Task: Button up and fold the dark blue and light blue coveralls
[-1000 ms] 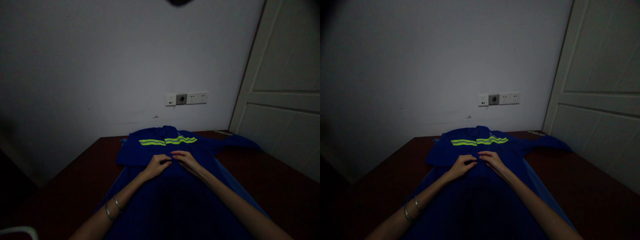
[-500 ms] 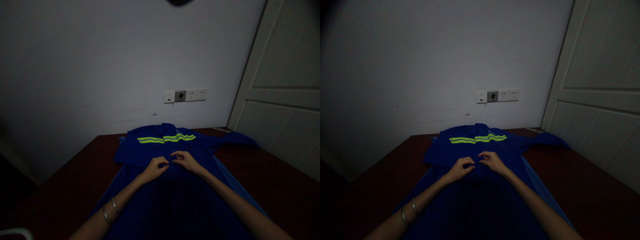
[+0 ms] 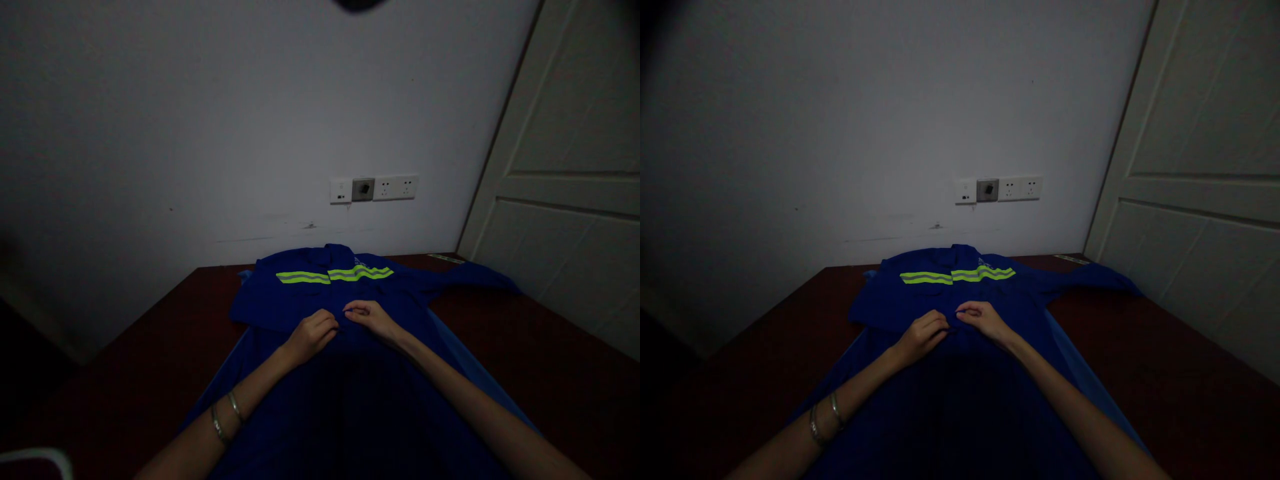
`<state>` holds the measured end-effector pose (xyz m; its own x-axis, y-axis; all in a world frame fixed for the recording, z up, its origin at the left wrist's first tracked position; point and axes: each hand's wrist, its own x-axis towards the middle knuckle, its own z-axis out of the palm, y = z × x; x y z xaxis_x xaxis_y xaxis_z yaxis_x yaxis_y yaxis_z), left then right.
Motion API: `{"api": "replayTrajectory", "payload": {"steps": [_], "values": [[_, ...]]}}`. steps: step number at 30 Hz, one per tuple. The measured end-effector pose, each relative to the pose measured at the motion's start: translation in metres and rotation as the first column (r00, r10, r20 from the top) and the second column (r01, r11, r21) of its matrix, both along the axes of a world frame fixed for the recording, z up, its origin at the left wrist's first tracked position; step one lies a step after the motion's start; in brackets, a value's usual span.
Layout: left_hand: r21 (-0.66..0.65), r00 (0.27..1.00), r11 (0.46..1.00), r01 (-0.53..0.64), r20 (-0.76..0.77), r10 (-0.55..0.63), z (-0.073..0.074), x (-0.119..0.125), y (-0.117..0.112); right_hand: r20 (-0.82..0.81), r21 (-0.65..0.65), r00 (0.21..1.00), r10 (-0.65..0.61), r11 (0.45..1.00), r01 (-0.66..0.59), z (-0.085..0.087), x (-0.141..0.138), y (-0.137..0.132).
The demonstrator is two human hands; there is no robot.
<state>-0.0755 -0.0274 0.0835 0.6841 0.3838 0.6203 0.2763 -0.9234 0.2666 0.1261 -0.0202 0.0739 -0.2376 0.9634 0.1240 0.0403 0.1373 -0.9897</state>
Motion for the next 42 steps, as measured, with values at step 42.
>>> {"api": "replayTrajectory", "payload": {"steps": [42], "values": [[-0.289,0.99,0.957,-0.02,0.128,0.059,0.01,0.002,0.003,-0.068,0.179,0.975,-0.212,0.959,0.221,-0.006,-0.016,-0.004]]}}
